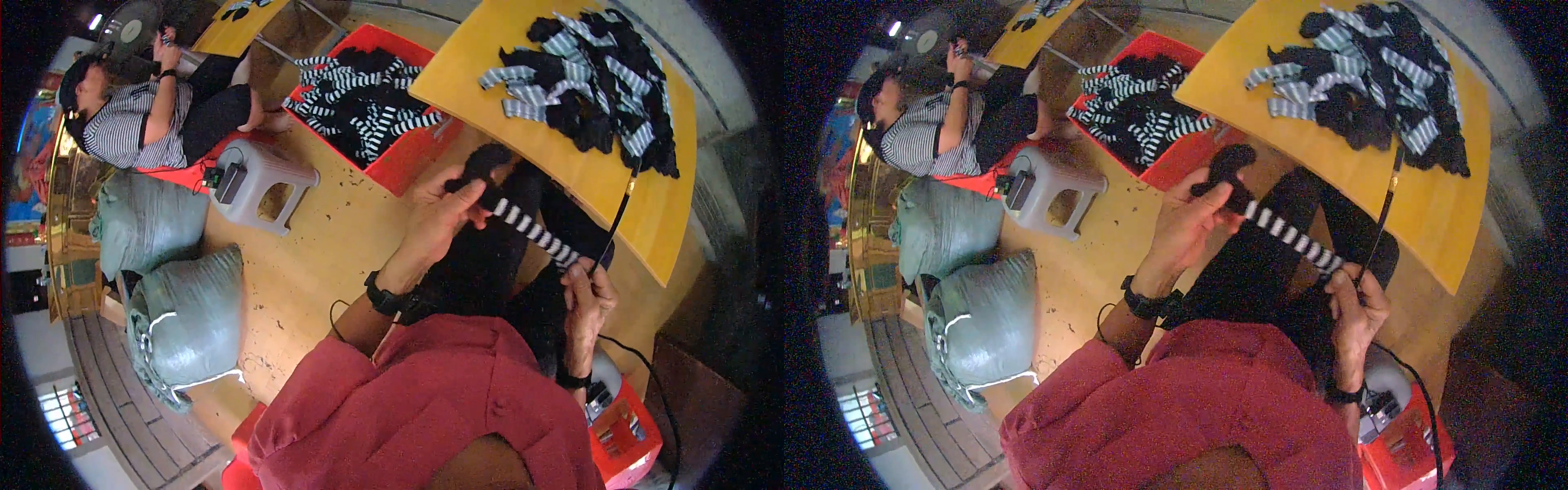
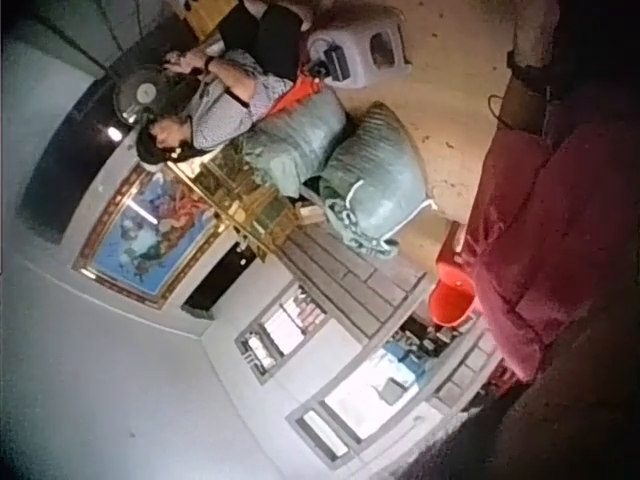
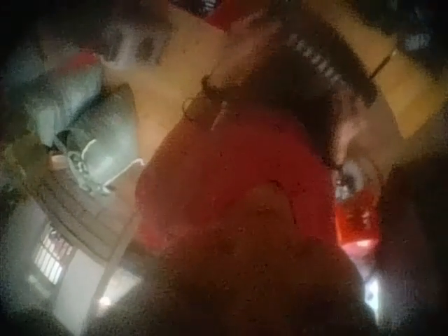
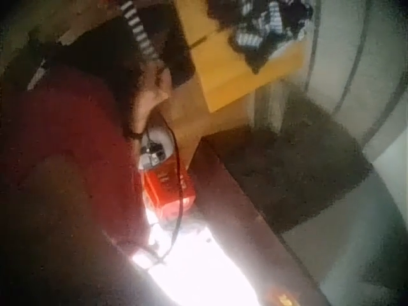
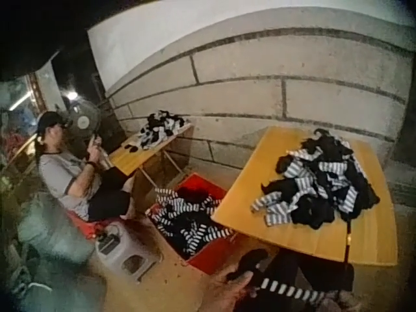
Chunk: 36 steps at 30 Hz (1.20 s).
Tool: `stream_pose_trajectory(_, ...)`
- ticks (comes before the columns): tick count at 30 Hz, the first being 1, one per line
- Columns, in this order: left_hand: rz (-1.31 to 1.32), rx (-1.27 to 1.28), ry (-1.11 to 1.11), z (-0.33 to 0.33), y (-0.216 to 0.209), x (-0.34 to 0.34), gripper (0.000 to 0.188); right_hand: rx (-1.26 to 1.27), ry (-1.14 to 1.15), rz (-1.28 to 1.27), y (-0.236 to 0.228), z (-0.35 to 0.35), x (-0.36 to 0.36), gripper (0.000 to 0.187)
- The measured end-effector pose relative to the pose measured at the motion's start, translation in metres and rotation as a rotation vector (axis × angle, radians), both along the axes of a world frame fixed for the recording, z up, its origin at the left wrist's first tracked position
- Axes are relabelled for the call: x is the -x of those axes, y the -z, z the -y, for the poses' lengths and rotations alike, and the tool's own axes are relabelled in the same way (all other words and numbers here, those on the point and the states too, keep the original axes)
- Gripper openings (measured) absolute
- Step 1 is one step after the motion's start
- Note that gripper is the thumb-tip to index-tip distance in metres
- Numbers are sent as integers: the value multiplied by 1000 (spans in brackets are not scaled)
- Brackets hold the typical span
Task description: A worker is using a metal rod to turn fabric tubes or socks right-side out in a manufacturing setting.
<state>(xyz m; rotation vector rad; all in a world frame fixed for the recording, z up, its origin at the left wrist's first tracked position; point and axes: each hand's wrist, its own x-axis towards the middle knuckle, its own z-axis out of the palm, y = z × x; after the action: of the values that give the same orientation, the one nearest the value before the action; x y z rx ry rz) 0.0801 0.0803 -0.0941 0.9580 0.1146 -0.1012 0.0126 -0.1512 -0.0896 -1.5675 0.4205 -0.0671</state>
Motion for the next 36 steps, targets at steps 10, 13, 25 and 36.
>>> stream_pose_trajectory(10, -93, -184, -484, -135, 31, -67, 19, 44, 162, -4, -18, 38, -39, 21)
stream_pose_trajectory(13, -28, -181, -696, -148, 22, -91, 28, -87, 177, 63, -21, 55, -55, 22)
stream_pose_trajectory(25, 425, -744, -247, 41, 8, -111, 22, 272, 332, 162, 16, 124, -85, 22)
stream_pose_trajectory(36, 592, -882, -415, 58, 25, -164, 15, 1175, 401, 206, 29, 155, -69, 18)
